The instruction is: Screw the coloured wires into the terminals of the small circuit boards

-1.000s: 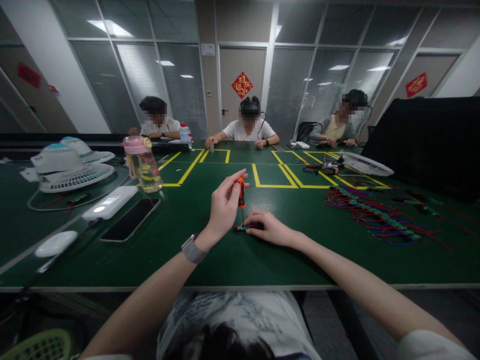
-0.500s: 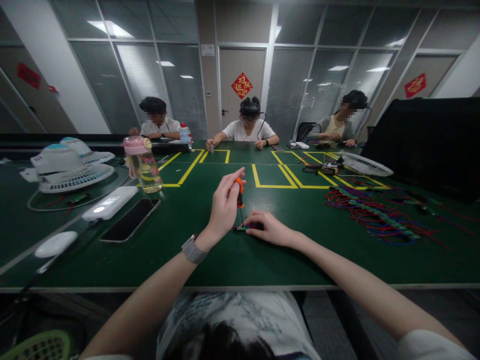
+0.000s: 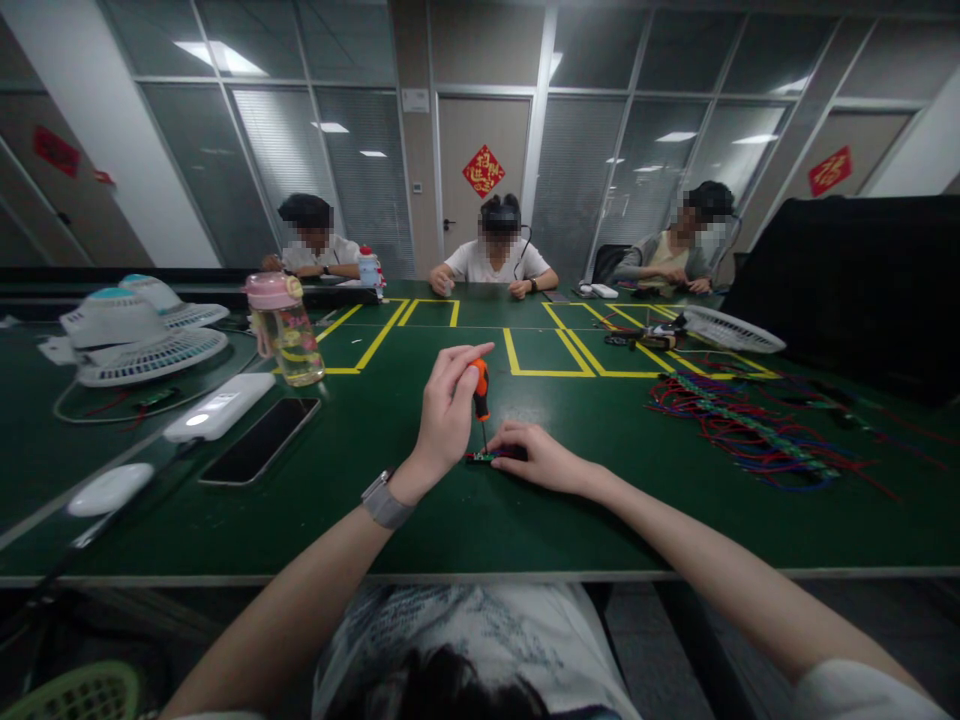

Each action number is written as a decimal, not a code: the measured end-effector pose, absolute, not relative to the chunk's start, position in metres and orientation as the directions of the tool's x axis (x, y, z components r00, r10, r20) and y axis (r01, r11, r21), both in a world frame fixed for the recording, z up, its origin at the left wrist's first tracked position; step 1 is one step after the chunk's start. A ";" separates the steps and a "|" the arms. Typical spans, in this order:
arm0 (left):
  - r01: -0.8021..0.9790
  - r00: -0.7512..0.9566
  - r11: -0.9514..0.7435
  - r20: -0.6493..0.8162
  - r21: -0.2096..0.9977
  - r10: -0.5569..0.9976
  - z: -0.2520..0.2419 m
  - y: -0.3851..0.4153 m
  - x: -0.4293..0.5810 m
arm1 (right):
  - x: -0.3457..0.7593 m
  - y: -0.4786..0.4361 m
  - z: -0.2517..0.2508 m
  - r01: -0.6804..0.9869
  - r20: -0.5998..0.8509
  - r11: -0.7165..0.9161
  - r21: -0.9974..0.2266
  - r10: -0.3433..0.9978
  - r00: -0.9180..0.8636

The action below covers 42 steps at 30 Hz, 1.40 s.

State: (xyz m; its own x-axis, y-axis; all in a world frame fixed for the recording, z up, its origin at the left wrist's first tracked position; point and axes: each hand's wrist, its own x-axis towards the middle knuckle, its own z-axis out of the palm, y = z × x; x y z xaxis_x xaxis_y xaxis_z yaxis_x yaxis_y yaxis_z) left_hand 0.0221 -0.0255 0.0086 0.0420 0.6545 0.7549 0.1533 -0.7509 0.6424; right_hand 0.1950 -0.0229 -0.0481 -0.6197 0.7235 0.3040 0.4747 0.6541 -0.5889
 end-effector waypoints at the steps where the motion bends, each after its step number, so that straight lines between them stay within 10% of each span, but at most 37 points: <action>1: 0.110 0.057 -0.744 0.743 0.659 0.667 0.008 -0.026 0.022 | 0.195 -0.023 -0.048 0.474 0.303 0.654 -0.590 0.723 -0.620; 42: 0.091 0.057 -0.736 0.735 0.671 0.676 0.006 -0.024 0.023 | 0.196 -0.023 -0.047 0.468 0.302 0.655 -0.594 0.720 -0.624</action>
